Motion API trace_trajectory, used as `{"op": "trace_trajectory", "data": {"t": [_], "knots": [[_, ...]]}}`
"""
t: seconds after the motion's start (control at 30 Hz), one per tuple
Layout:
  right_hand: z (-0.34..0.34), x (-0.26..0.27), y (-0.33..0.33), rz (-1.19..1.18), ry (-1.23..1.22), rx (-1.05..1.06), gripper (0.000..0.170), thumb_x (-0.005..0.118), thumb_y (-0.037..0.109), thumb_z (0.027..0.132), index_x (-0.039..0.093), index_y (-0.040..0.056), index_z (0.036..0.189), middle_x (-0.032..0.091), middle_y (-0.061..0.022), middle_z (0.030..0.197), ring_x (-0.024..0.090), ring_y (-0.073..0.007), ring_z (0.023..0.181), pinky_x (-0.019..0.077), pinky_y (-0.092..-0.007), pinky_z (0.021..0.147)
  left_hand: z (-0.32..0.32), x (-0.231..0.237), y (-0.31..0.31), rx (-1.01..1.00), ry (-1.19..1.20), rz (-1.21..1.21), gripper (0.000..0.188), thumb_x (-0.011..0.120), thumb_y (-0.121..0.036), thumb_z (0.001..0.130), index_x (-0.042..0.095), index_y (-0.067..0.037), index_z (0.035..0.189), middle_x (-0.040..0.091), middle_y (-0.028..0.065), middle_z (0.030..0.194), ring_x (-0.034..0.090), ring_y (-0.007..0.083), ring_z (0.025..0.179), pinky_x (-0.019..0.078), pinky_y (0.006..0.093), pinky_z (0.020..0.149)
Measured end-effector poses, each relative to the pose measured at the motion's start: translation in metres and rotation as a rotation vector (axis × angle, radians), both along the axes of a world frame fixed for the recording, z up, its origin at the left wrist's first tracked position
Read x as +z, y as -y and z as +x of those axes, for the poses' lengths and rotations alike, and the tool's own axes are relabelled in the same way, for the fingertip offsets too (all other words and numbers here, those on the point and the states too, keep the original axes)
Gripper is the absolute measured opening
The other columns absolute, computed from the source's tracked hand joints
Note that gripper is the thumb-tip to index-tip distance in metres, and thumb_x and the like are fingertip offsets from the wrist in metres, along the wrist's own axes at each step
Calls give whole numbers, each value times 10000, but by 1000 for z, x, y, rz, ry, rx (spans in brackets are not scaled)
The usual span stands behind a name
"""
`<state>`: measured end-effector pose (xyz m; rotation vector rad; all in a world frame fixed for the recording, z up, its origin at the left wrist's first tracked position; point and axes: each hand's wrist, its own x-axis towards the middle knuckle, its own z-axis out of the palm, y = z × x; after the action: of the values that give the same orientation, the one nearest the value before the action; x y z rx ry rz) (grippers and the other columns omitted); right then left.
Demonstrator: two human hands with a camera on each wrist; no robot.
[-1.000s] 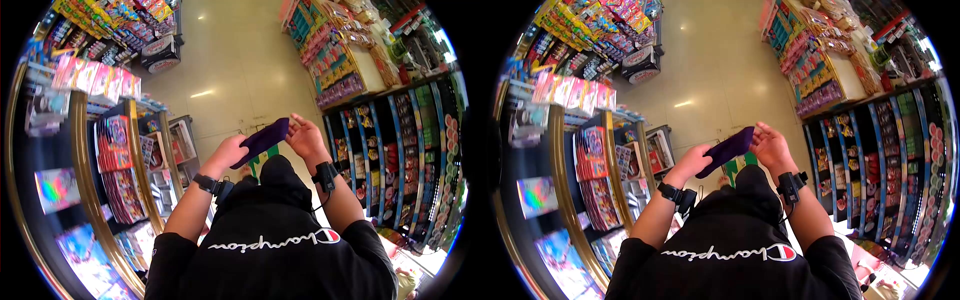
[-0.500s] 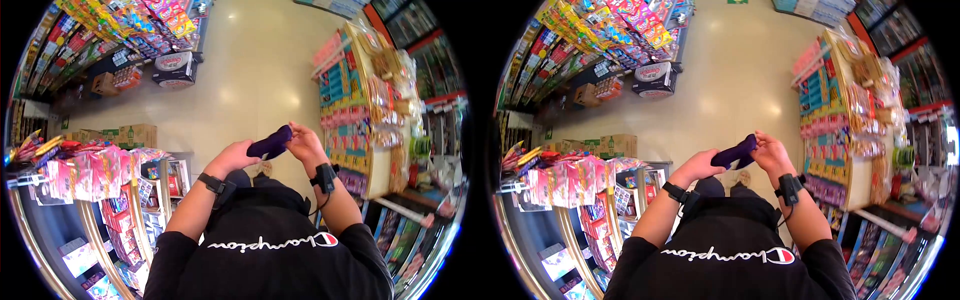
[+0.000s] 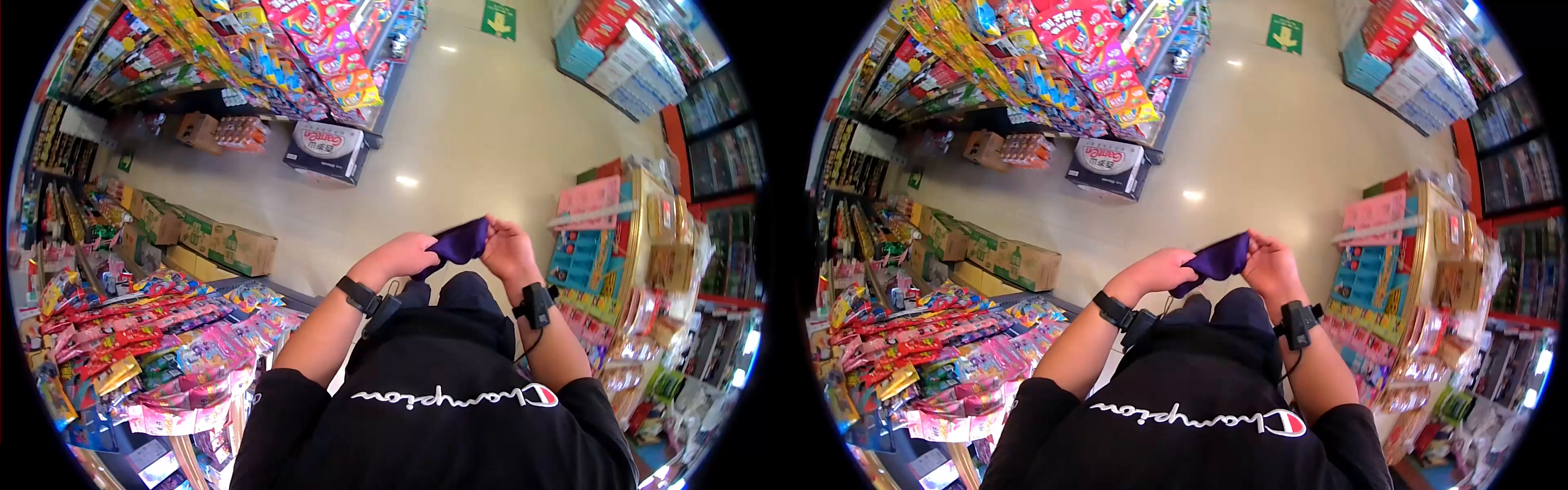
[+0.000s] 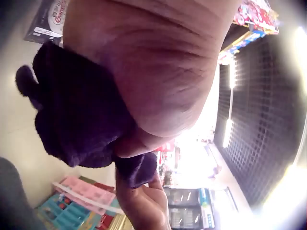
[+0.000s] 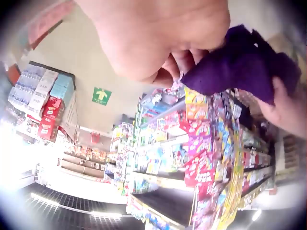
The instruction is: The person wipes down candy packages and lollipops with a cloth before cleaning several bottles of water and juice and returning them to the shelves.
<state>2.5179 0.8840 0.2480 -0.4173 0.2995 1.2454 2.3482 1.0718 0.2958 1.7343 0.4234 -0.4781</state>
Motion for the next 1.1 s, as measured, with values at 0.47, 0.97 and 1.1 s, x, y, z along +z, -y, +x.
{"op": "trace_trajectory", "data": {"t": [0.47, 0.97, 1.1], "knots": [[97, 21, -280, 283, 36, 545, 370, 523, -85, 854, 548, 12, 1210, 634, -158, 1162, 651, -292, 1049, 525, -436, 984, 53, 68, -141, 190, 62, 162, 265, 511, -109, 822, 660, 4, 1009, 689, 170, 871, 663, 298, 825, 515, 385, 768], [46, 94, -469, 148, 443, 370, 323, 647, 195, 946, 602, 24, 1216, 670, -104, 1183, 664, -209, 1034, 541, -352, 934, 50, 174, -362, -71, 369, 721, 206, 535, -214, 833, 564, -12, 802, 644, 208, 780, 610, 444, 747, 479, 526, 678], [75, 138, -476, 60, 764, 105, 386, 616, 314, 966, 568, 24, 1217, 651, -98, 1138, 631, -196, 1026, 525, -351, 933, 45, 202, -400, -138, 386, 619, 198, 520, -188, 808, 588, -7, 854, 639, 214, 778, 617, 435, 763, 478, 518, 691]]}}
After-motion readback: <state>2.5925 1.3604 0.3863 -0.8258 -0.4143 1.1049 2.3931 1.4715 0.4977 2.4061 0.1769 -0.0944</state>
